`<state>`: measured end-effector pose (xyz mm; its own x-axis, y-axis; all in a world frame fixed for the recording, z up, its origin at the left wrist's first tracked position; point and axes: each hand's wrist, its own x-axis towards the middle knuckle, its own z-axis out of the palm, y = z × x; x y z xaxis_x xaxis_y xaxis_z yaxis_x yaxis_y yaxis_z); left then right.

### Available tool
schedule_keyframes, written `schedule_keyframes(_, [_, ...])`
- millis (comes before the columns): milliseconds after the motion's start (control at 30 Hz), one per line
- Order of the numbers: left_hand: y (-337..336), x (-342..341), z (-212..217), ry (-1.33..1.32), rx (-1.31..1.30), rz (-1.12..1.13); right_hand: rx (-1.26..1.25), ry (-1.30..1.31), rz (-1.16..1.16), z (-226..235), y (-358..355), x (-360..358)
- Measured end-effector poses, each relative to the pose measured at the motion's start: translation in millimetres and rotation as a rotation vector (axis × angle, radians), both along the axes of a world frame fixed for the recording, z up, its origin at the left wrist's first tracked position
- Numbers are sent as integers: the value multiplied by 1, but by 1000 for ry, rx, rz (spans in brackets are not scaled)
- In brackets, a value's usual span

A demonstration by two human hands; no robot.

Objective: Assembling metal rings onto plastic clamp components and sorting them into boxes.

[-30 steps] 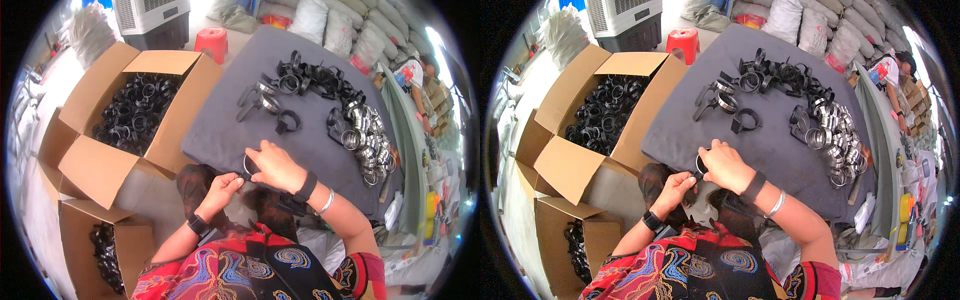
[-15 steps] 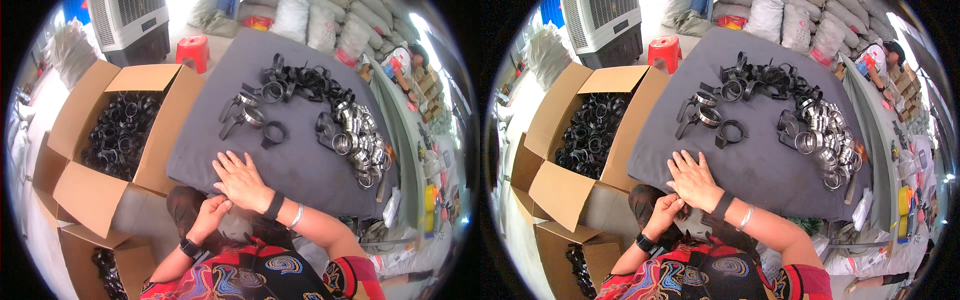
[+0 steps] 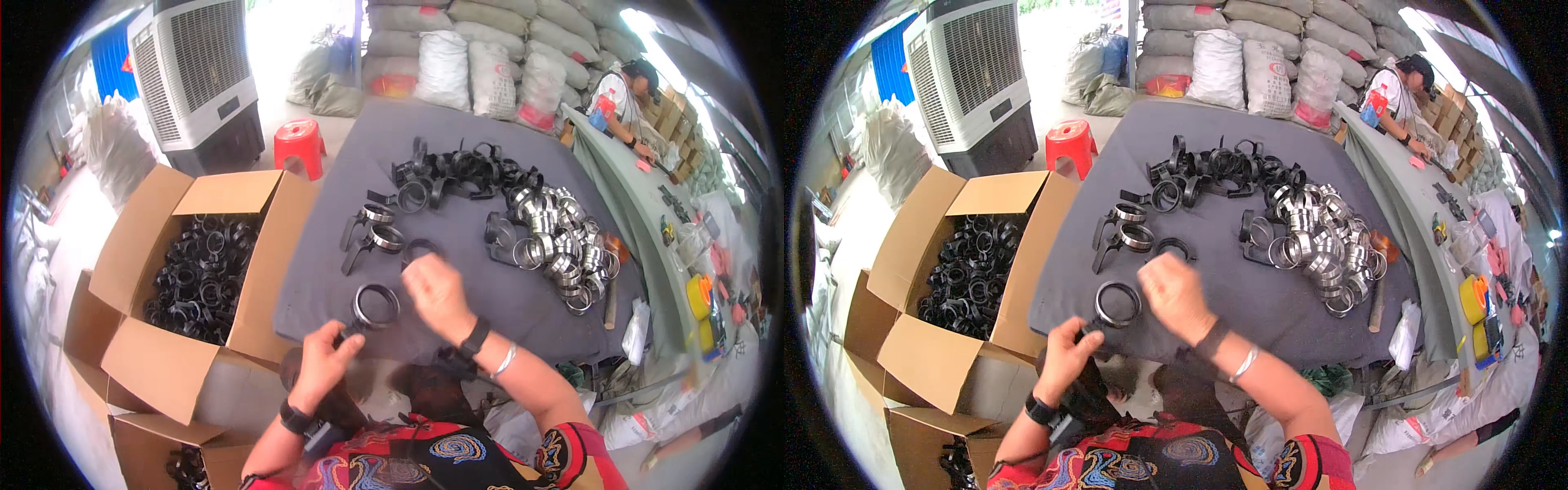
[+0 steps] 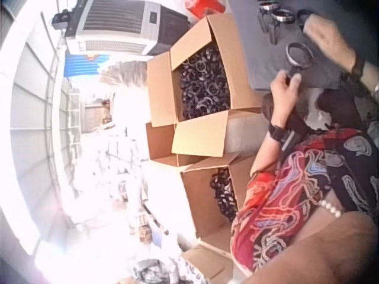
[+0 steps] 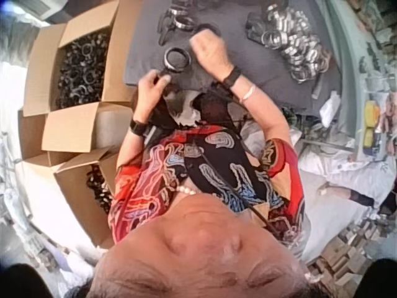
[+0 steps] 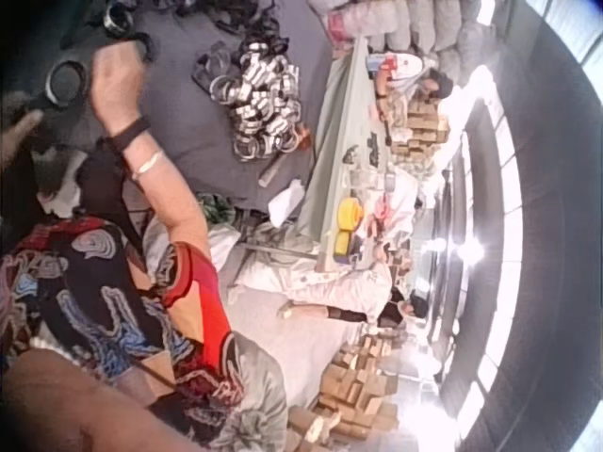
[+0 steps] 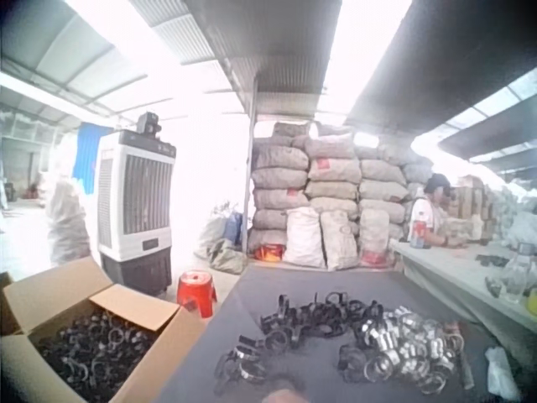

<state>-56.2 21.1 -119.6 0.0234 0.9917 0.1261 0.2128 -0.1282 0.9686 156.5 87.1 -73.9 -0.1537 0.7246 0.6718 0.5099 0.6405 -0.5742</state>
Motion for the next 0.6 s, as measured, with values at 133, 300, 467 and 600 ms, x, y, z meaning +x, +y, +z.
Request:
schedule_keyframes(133, [55, 0, 24, 331, 37, -23, -25, -9, -251, -9, 82, 49])
schedule_keyframes(300, [110, 16, 6, 432, 19, -91, -361, 73, -168, -29, 163, 80])
schedule_keyframes(467, [139, 34, 9, 612, 110, -57, -788, 334, -30, -25, 201, 84])
schedule_keyframes(600, [136, 36, 5, 650, 265, 36, -681, 470, -57, -20, 199, 86])
